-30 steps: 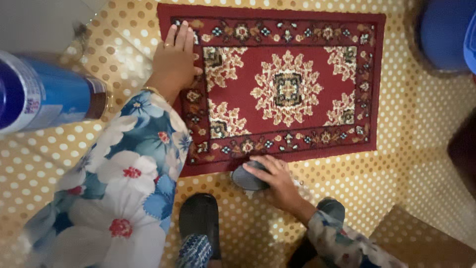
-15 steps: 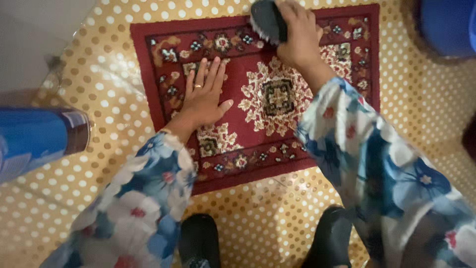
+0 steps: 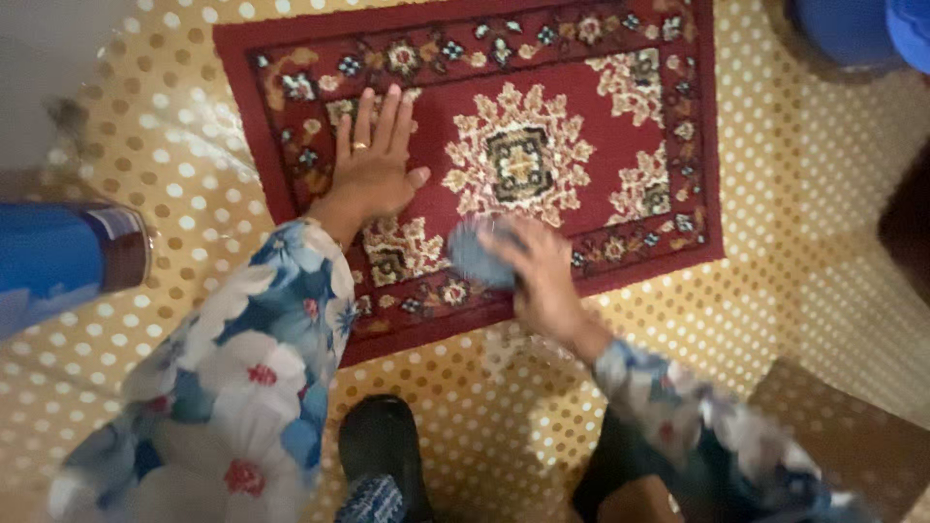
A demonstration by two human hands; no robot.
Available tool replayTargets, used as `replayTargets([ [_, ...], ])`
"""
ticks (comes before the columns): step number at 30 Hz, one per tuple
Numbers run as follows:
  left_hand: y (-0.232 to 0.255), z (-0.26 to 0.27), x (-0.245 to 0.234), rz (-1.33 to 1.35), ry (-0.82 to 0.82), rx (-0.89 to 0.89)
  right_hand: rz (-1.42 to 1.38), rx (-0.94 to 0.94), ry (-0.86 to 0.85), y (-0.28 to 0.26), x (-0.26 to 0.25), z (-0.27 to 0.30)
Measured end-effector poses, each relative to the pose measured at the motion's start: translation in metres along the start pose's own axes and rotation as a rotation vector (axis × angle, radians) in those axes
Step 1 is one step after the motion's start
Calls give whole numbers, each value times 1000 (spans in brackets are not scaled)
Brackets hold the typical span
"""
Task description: The person scrubs a red patterned mat on a tiled floor using a brush and water. They repeatedly pour water from a blue cup onto the mat and scrub it with the brush, occasionally adjusting the mat's position.
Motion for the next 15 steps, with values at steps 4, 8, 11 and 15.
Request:
replayTargets([
  [4,2,1,6,-62,107,-1,105,12,-249,-20,25,80],
  [8,20,1,16,-185,261,60,-35,-151,-205,-22,-1,91],
  [11,41,-4,23,-127,239,204,-43,-236,-10,7,-44,42],
  [15,55,2,20,6,95,239,17,-179,194,83,-118,-46],
])
Point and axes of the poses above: each hand's wrist, its own z-axis away from the middle knuckle, its own x-axis out of the palm, y = z × x, the point moved 6 cm from there along -z, towards the middle knuckle, and after that the axes turned 9 degrees about -y, right-handed, at the moved point
